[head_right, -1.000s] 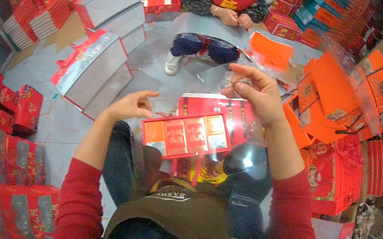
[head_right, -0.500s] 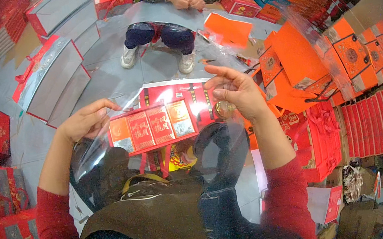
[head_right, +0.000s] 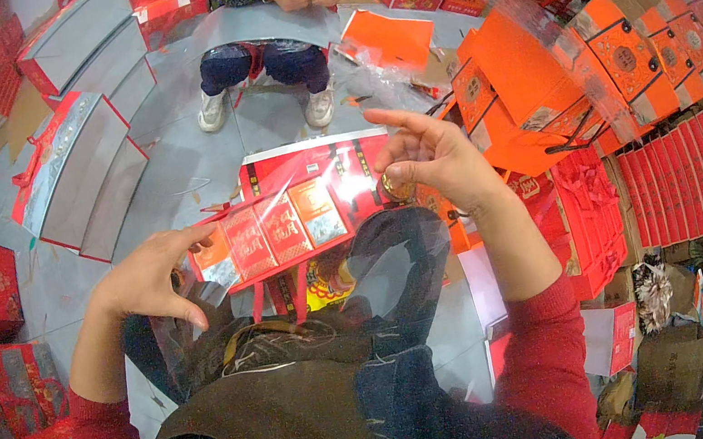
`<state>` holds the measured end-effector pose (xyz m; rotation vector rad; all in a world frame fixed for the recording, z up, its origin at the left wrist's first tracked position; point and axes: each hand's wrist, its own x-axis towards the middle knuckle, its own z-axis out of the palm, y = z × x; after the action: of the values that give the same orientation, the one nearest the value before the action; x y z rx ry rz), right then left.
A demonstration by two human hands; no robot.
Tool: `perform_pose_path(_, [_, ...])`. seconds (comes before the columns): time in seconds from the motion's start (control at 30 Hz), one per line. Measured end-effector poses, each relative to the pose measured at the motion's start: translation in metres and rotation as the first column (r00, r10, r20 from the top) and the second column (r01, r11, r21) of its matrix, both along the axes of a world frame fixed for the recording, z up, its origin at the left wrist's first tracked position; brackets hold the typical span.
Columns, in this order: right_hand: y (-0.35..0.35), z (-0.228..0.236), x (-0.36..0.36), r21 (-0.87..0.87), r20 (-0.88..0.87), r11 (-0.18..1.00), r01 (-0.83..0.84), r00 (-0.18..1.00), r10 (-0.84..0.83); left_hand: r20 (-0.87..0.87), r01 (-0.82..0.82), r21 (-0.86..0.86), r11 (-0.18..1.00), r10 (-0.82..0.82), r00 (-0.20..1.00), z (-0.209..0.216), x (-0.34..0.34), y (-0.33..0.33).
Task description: The person sits on the floor and assembles red gift boxes by placing them into clear plastic bags. They handle the boxes and bags by hand, arranging the contents and sealing the packaging.
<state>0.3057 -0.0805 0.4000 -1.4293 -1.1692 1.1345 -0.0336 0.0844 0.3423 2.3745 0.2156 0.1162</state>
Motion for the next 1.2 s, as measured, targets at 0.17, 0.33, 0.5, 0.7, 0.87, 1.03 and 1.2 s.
perform_pose_path(0.17, [0.003, 0.000, -0.005, 0.003, 0.036, 0.997, 0.075, 0.997, -0.075, -0.089, -0.117, -0.086, 0.989, 0.109, 0.990, 0.010, 0.006, -0.008])
perform_pose_path(0.33, [0.010, -0.005, -0.001, -0.053, 0.008, 0.998, 0.038, 0.999, -0.037, -0.043, -0.128, -0.011, 0.992, 0.127, 0.991, 0.005, 0.006, 0.001])
perform_pose_path(0.5, [0.023, -0.011, -0.009, -0.133, 0.009, 0.991, 0.020, 1.000, -0.019, -0.028, -0.214, -0.111, 0.970, 0.213, 0.977, 0.002, 0.010, 0.001])
perform_pose_path(0.7, [0.031, -0.007, -0.013, -0.108, -0.039, 0.994, -0.012, 0.999, 0.008, -0.010, -0.233, 0.049, 0.971, 0.234, 0.972, 0.014, 0.042, -0.011])
perform_pose_path(0.87, [0.026, -0.007, -0.010, -0.057, -0.044, 0.994, -0.096, 0.995, 0.093, 0.142, -0.216, 0.009, 0.976, 0.212, 0.967, -0.003, 0.057, -0.012])
perform_pose_path(1.03, [0.027, -0.006, 0.002, -0.131, 0.215, 0.983, -0.131, 0.964, 0.157, 0.093, -0.191, -0.137, 0.972, 0.205, 0.974, -0.002, 0.061, -0.014])
perform_pose_path(1.2, [0.030, -0.008, 0.009, -0.128, 0.283, 0.972, -0.198, 0.932, 0.227, 0.015, -0.209, -0.303, 0.930, 0.224, 0.975, -0.003, 0.064, -0.016])
